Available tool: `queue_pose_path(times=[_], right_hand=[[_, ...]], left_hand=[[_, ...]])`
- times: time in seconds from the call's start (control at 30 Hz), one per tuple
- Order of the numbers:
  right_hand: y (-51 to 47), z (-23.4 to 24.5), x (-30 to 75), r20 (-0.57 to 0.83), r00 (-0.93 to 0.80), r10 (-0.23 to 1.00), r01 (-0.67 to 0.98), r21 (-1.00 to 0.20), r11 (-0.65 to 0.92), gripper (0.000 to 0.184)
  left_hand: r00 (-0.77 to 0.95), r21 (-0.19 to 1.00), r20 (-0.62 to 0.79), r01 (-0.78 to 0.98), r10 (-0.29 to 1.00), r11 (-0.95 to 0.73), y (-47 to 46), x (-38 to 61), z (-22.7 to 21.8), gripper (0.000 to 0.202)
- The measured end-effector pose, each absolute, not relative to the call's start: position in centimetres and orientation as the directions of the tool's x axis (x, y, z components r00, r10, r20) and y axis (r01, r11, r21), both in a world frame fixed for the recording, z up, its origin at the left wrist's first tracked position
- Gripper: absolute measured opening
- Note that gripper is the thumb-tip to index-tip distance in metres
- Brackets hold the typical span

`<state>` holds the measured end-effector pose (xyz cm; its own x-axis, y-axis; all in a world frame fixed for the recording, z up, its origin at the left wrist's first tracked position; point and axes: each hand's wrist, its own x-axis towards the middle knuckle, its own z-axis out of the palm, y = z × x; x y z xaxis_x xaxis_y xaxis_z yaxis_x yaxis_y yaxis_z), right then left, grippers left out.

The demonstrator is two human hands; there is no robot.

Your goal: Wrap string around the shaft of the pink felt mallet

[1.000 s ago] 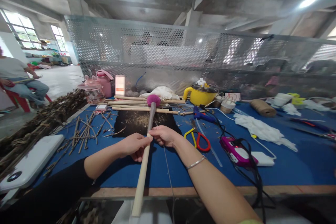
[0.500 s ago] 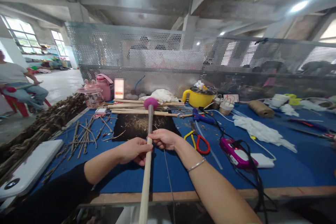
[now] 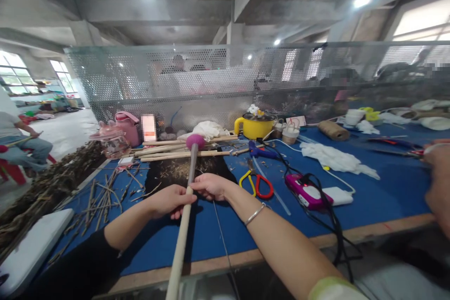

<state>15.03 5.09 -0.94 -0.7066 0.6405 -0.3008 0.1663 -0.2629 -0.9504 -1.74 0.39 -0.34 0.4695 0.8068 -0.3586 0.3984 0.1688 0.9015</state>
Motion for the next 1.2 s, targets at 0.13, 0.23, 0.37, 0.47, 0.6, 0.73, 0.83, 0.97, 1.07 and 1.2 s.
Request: queue_pose_path(times=[0.13, 0.23, 0.37, 0.47, 0.6, 0.73, 0.83, 0.97, 1.07, 1.2], right_hand=[[5.1, -0.9, 15.1, -0.285, -0.703, 0.652, 0.124, -0.952, -0.281, 0.030], [5.1, -0.9, 15.0, -0.295, -0.688, 0.663, 0.120, -0.947, -0.297, 0.028], [4.9, -0.9, 14.9, -0.292, -0.663, 0.690, 0.145, -0.953, -0.264, 0.028], [4.9, -0.9, 14.9, -0.299, -0.659, 0.690, 0.156, -0.952, -0.264, 0.029], [5.2, -0.8, 15.2, -0.293, -0.718, 0.631, 0.097, -0.940, -0.327, 0.033], [5.4, -0.8, 15.6, -0.285, -0.771, 0.570, 0.052, -0.920, -0.389, 0.035], [5.4, -1.0, 15.4, -0.292, -0.727, 0.621, 0.081, -0.935, -0.345, 0.035], [5.2, -1.3, 14.9, -0.305, -0.662, 0.685, 0.123, -0.945, -0.303, 0.034], [5.1, -1.2, 14.8, -0.307, -0.645, 0.699, 0.134, -0.947, -0.293, 0.034], [5.4, -1.0, 15.2, -0.317, -0.695, 0.646, 0.093, -0.930, -0.356, 0.033]], left_hand=[[0.556, 0.938, -0.341, 0.259, 0.758, 0.233, 0.4, -2.3, -0.8, 0.044], [0.585, 0.934, -0.357, 0.196, 0.729, 0.300, 0.3, -2.2, -0.5, 0.044], [0.455, 0.899, -0.421, 0.328, 0.785, 0.291, -0.2, -1.7, -0.1, 0.047], [0.287, 0.877, -0.332, 0.445, 0.899, 0.182, -0.7, -1.3, 0.1, 0.049], [0.310, 0.932, -0.256, 0.329, 0.916, 0.149, -1.1, -0.9, 0.2, 0.048], [0.443, 0.958, -0.287, 0.126, 0.849, 0.258, -1.1, -0.9, 0.3, 0.044], [0.478, 0.925, -0.379, 0.190, 0.792, 0.328, -1.0, -1.3, 0.4, 0.046], [0.390, 0.880, -0.350, 0.448, 0.851, 0.157, -1.0, -1.6, 0.4, 0.052], [0.351, 0.863, -0.276, 0.501, 0.895, 0.069, -1.0, -1.5, 0.3, 0.049], [0.415, 0.921, -0.293, 0.365, 0.861, 0.138, -0.9, -1.5, 0.3, 0.042]])
